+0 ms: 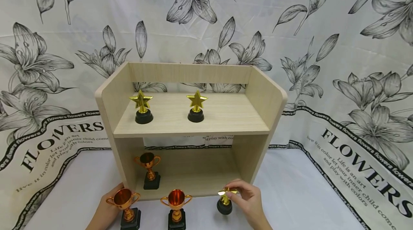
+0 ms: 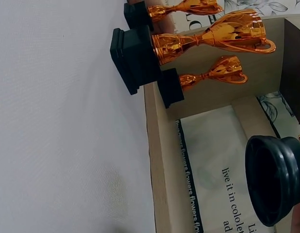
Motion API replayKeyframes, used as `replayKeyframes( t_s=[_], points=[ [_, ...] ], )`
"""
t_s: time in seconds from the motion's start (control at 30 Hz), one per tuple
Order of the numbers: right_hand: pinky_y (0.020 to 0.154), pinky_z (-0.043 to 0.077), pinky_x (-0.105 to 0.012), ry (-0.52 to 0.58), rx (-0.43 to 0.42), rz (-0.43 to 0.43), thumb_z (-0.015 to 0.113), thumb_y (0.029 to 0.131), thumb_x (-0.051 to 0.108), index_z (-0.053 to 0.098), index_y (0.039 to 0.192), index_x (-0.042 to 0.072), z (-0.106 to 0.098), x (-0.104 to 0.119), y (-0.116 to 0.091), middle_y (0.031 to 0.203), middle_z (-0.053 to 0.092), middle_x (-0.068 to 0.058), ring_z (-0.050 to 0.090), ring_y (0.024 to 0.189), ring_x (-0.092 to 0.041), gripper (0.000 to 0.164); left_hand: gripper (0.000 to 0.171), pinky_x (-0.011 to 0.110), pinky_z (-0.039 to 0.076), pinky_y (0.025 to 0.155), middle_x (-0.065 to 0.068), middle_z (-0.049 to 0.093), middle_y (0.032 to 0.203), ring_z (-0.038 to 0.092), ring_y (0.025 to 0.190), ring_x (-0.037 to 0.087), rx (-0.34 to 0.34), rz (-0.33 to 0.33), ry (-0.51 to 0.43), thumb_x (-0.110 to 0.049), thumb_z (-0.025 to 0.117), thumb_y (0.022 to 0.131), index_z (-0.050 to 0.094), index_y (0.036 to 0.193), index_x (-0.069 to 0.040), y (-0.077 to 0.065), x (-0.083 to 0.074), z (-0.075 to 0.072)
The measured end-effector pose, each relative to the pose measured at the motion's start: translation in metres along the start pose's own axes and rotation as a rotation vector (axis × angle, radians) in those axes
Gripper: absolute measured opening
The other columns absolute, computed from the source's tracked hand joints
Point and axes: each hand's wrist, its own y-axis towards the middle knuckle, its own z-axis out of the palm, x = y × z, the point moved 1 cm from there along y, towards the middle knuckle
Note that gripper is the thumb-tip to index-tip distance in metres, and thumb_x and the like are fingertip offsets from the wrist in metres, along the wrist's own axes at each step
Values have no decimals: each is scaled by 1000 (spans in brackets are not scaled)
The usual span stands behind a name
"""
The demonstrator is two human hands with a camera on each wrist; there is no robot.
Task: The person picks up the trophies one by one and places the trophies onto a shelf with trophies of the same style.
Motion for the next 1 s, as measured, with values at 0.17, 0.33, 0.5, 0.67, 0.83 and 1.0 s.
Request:
replayKeyframes(
  t_s=[0.17,0.33,0.5,0.67,0.83,1.0],
  points=[
    [78,50,-25,-9,6,-18,59,71,-27,63,98,-9,1,2,2,89,65,-18,61,86,-20,32,48,10,39,81,-18,57,111,44,105,-12,-6,-5,-22,-6,68,83,52,126,9,-1,1,0],
    [78,50,-25,-21,1,-11,60,71,-27,63,98,-9,2,5,3,89,65,-19,62,86,-20,32,52,12,40,82,-18,55,116,43,107,-11,26,-3,-51,-8,66,86,48,131,8,0,1,-1],
    [78,50,-25,-49,-13,45,61,74,-23,64,98,-7,3,11,4,89,65,-18,63,85,-19,28,55,17,40,84,2,51,131,40,111,-10,76,-58,-33,-16,62,89,43,139,-2,1,-1,-2],
    [78,50,-25,-80,-40,128,63,78,-17,65,97,-6,5,18,7,89,65,-17,62,84,-19,22,56,20,40,85,11,47,137,41,113,-8,99,-79,-8,-22,61,91,41,142,-7,2,-3,-2],
    [78,50,-25,-77,-55,136,63,78,-16,65,96,-7,6,24,11,89,64,-19,62,84,-19,21,58,19,40,85,11,47,137,40,113,-9,101,-78,-12,-22,62,90,41,142,-7,2,-2,-2],
    [74,51,-25,-66,-82,172,63,79,-15,64,95,-7,6,29,13,89,64,-19,62,84,-18,18,57,19,40,85,10,47,137,39,114,-8,95,-64,9,-23,61,91,41,142,-8,2,-1,-2]
  ],
)
